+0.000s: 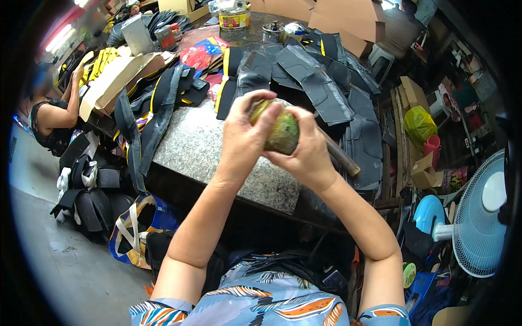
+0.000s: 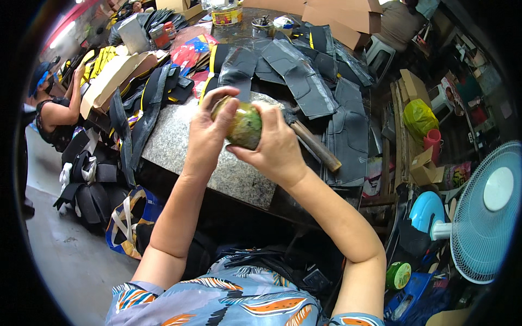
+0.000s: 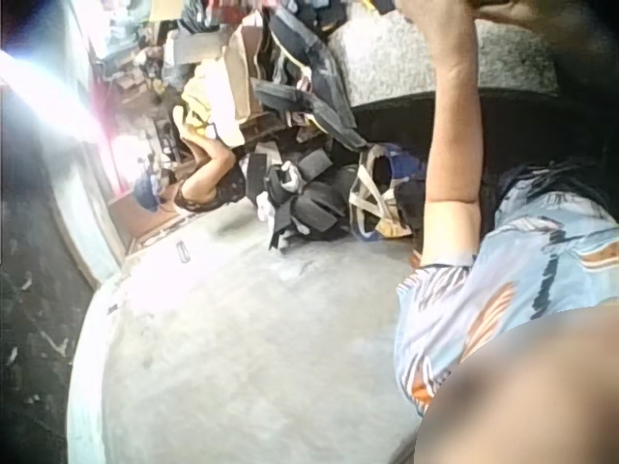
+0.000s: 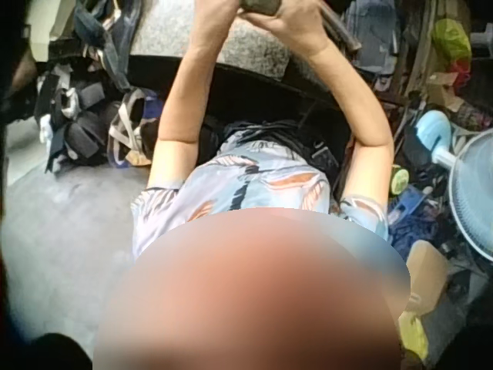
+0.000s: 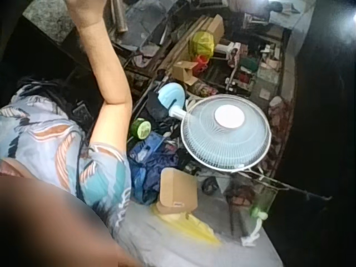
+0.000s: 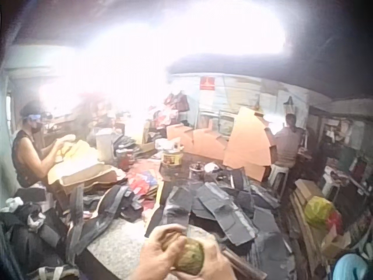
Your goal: The person applies adhesive to black strap pieces, presses them together, trims excess with scissors, and uses a hammer to flatten seams. The person repeats these steps on multiple strap sections.
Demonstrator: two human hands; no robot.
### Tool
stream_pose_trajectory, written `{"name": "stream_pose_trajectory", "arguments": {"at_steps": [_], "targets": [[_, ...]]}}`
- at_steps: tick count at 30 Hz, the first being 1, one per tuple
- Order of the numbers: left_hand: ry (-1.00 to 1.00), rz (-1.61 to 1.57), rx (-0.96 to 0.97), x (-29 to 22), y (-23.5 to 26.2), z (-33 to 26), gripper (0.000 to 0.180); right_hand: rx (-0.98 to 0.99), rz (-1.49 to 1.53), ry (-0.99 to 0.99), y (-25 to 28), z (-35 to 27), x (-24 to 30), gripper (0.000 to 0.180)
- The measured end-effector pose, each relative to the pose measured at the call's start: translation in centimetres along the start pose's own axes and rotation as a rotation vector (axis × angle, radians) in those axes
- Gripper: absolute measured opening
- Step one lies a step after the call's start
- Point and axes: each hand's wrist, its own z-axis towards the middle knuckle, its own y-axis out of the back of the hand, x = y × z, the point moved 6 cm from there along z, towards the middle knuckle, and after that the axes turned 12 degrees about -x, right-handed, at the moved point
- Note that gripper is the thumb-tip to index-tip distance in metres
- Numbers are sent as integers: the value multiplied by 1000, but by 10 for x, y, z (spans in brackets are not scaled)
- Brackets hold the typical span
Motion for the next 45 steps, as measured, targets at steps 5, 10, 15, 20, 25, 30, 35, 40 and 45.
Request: {"name": "stream_pose_trajectory", "arguments": {"at_steps": [5, 10, 15, 20, 25, 30, 35, 40, 45], "targets": [[61, -326, 45, -5, 14, -13, 17, 124, 694, -442, -21, -8, 10, 62], [97, -700, 346, 8, 12, -10, 47, 344, 864, -792, -20, -10, 3, 63], [44, 31, 27, 43, 38, -18, 64, 136, 733, -610, -6, 33, -38, 68], [-429, 823, 126, 49, 31, -49, 54, 64, 343, -594, -4, 82, -106, 72], [-464, 840, 163, 57, 27, -53, 50, 177, -148, -494, -30, 95, -171, 91], [-456, 855, 187, 56, 27, -53, 48, 40, -100, -424, -32, 100, -189, 80], [-438, 868, 203, 58, 25, -54, 49, 50, -291, -380, -20, 106, -176, 74], [-433, 890, 220, 60, 24, -56, 49, 95, -520, -497, -9, 107, -185, 78], [-443, 856, 178, 57, 25, -55, 46, 1, -343, -342, -6, 91, -190, 79]]}}
